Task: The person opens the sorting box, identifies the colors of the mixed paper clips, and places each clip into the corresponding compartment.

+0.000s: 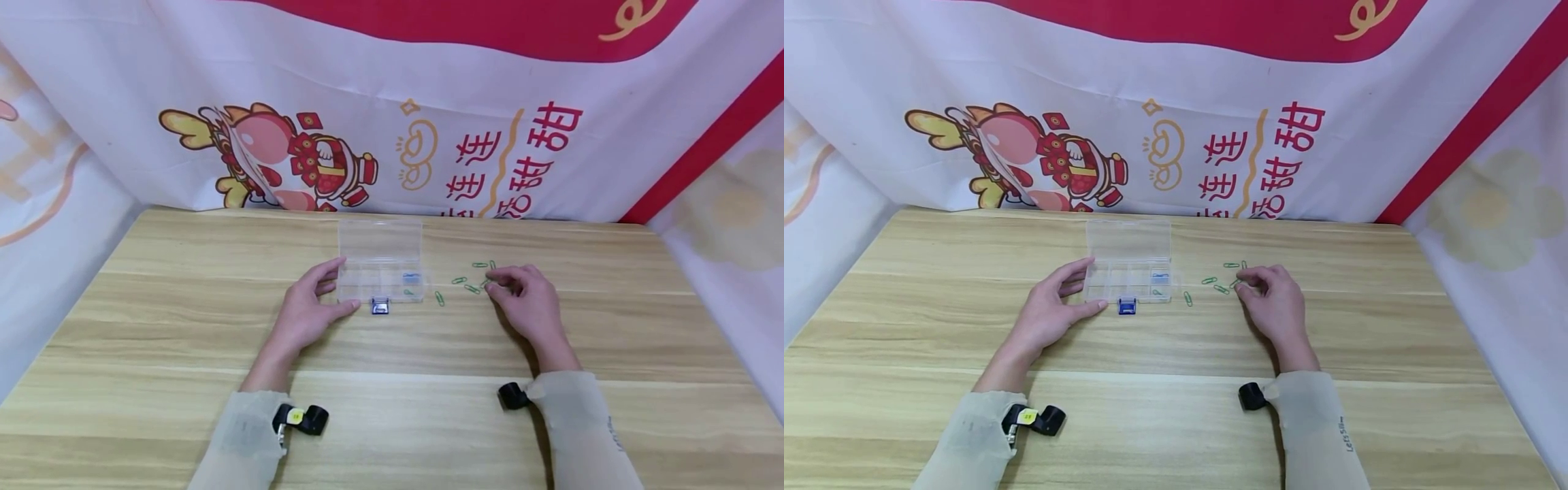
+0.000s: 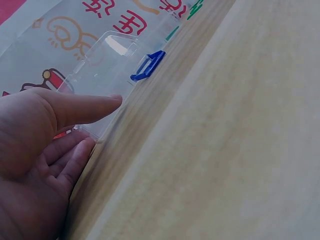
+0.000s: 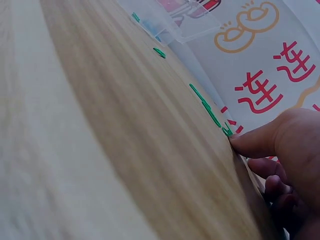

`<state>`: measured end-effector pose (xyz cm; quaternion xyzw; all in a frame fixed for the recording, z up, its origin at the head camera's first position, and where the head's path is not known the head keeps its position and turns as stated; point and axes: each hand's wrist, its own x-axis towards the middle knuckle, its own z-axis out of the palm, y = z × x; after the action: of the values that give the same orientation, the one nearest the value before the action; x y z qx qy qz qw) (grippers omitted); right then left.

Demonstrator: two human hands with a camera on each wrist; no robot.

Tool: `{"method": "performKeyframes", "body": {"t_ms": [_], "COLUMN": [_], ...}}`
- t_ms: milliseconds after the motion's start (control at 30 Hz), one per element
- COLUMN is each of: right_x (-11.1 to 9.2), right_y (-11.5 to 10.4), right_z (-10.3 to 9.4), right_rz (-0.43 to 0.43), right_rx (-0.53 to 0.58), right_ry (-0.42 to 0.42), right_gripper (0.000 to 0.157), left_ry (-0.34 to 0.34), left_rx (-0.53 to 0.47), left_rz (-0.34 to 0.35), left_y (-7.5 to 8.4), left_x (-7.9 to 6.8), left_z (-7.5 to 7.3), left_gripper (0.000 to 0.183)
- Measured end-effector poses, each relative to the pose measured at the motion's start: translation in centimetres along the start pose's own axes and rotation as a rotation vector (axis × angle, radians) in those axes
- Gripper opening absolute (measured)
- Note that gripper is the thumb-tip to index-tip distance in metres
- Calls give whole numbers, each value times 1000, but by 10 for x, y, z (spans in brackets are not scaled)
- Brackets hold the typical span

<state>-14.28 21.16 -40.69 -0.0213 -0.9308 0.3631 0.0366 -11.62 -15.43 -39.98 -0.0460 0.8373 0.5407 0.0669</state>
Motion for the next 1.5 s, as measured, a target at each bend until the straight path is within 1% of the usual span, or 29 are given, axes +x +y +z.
{"method": "performKeyframes", "body": {"t_ms": [333, 467, 567, 667, 867, 1133, 1500], "right_x": [0, -1, -2, -2, -1, -1, 0], "right_y": [-2, -1, -1, -2, -5, -5, -8], "right_z": [3, 4, 5, 5, 4, 3, 1], "right_rz": [28, 31, 35, 45, 99, 139, 186], "right_rx": [13, 16, 21, 49, 121, 150, 231], "right_ry": [31, 49, 58, 66, 77, 96, 86], "right_gripper": [14, 12, 12, 14, 16, 16, 21], "left_ry": [8, 7, 7, 11, 14, 9, 15], "left_rx": [7, 3, 3, 8, -4, 2, -3], "left_rz": [5, 11, 10, 18, 26, 22, 22], "left_y": [-1, -2, -2, -2, -1, -2, -2], "left_x": [1, 1, 1, 1, 0, 1, 1], "left_z": [0, 0, 0, 0, -1, 1, 1], "left_gripper": [82, 83, 82, 82, 82, 82, 81]}}
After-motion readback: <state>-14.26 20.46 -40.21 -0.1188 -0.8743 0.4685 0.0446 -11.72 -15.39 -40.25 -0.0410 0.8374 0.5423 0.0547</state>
